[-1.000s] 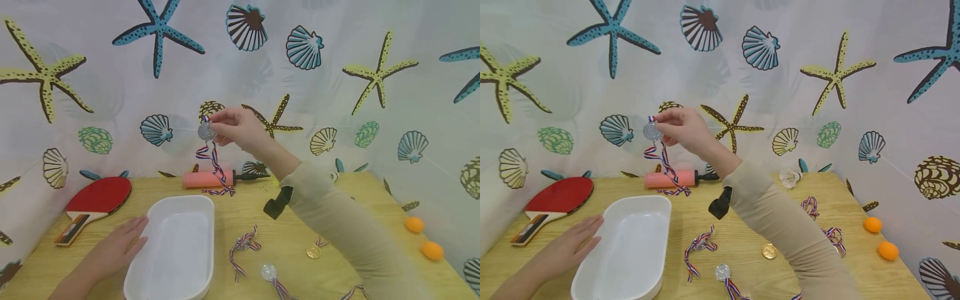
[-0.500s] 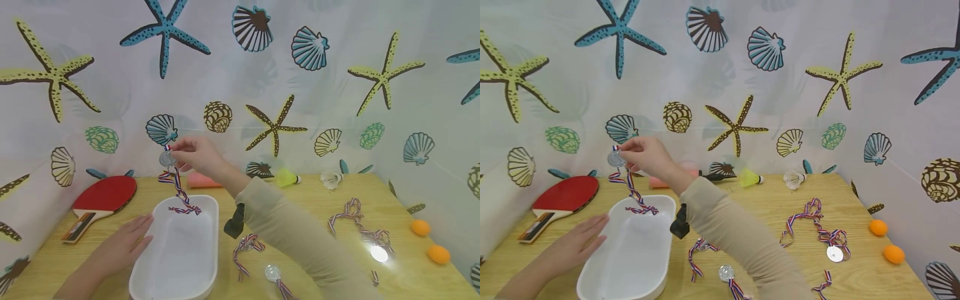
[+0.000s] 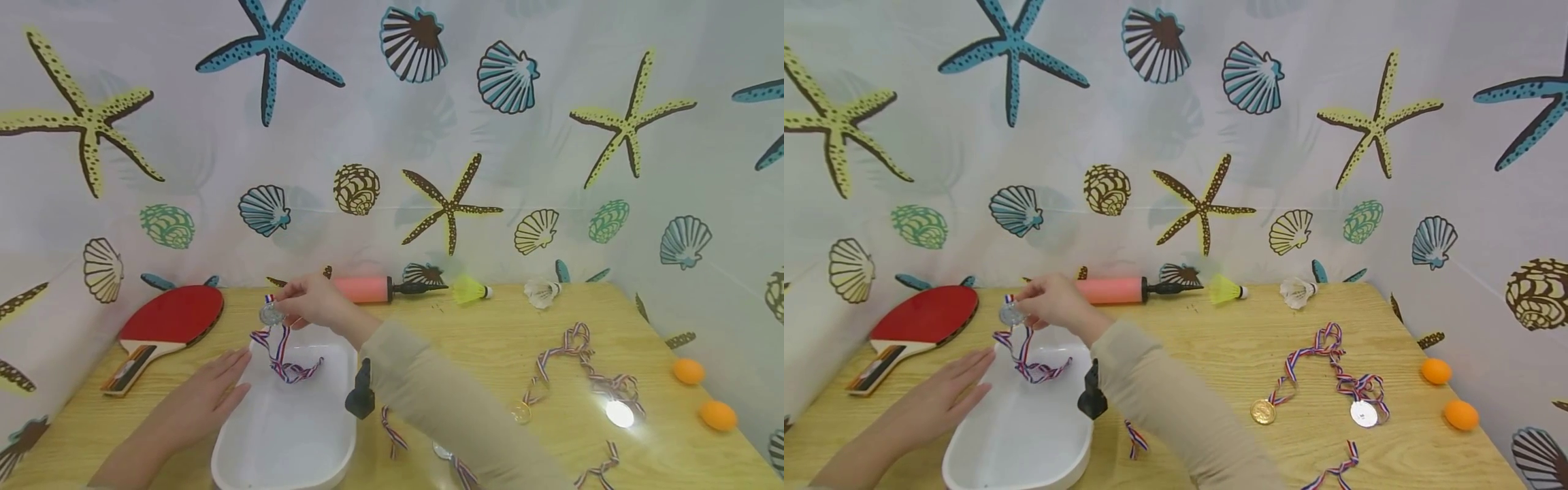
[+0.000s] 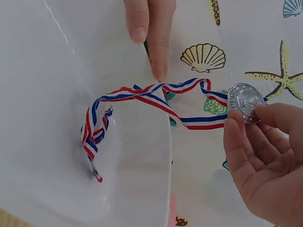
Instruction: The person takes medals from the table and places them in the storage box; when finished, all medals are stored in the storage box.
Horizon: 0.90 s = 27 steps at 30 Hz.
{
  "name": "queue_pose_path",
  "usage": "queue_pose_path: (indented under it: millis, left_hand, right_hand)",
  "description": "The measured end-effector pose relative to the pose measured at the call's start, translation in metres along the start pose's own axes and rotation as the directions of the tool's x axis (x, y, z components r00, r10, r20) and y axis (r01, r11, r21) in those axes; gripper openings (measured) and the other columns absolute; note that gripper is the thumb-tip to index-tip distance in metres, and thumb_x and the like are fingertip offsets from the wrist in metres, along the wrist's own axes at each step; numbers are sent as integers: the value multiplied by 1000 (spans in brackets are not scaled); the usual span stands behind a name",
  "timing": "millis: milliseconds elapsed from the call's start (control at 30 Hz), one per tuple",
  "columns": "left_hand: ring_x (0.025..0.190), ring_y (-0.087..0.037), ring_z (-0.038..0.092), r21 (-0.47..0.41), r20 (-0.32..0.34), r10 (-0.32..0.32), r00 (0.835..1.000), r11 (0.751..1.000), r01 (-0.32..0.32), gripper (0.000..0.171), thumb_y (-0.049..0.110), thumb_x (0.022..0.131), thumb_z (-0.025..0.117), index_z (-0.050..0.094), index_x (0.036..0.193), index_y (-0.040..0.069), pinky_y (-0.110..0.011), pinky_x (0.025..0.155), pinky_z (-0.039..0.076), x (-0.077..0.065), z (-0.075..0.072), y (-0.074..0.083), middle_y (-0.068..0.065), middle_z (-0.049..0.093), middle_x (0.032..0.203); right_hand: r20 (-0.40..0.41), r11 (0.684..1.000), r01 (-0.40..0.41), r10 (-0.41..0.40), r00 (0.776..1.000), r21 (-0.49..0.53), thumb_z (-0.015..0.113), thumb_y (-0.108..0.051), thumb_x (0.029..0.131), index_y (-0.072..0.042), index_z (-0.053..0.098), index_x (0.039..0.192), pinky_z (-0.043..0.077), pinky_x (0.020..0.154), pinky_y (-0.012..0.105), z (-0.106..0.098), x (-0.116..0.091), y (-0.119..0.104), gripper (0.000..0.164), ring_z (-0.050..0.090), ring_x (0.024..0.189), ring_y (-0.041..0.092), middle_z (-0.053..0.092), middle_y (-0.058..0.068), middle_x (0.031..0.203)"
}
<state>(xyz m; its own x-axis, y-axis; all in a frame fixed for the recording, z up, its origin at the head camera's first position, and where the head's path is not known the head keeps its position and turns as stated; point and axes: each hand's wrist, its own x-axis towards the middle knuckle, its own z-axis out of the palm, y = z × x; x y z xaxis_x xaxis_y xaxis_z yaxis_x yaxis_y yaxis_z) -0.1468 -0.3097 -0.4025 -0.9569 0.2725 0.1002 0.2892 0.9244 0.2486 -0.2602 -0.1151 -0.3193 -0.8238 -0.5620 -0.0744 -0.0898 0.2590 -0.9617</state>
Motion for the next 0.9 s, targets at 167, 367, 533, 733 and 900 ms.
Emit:
queue_pose_path:
  millis: [167,367,533,733,900]
  left_hand:
    - [125,-44,32,14,-5,-4,1000,1000,4,57,31,92,53,40,137,-3,-59,97,31,0,0,1,-25,38,138]
    - [125,-44,33,27,-25,13,1000,1000,-12,56,28,92,54,41,135,-4,-58,97,31,-1,0,0,-24,39,137]
    - [124,-44,34,28,-50,43,998,999,-42,54,27,92,55,43,134,-5,-57,98,31,-2,0,-1,-23,41,136]
    - [126,-43,31,26,-11,6,1000,1000,-6,57,31,92,54,41,136,-3,-58,98,30,-2,-1,0,-22,39,138]
    - [126,-44,31,25,-9,-2,1000,1000,2,57,32,92,53,40,137,-2,-58,98,30,-2,-1,1,-22,39,139]
  right_hand:
    - [19,993,-72,74,997,-91,65,-6,85,-2,67,85,54,56,27,6,6,13,4,61,58,18,64,5,72]
    - [66,965,-164,181,981,-206,66,-7,85,-4,65,78,54,54,27,14,6,22,8,60,56,18,64,7,68]
    - [131,927,-210,261,956,-309,64,-7,85,-3,65,78,53,56,26,18,6,29,8,57,56,17,61,6,70]
    - [157,888,-246,328,932,-389,65,-3,84,0,64,79,54,57,27,19,4,38,7,57,56,17,60,8,68]
    - [158,862,-251,350,923,-441,65,-3,83,1,61,74,54,56,26,19,2,41,10,55,52,16,57,8,62]
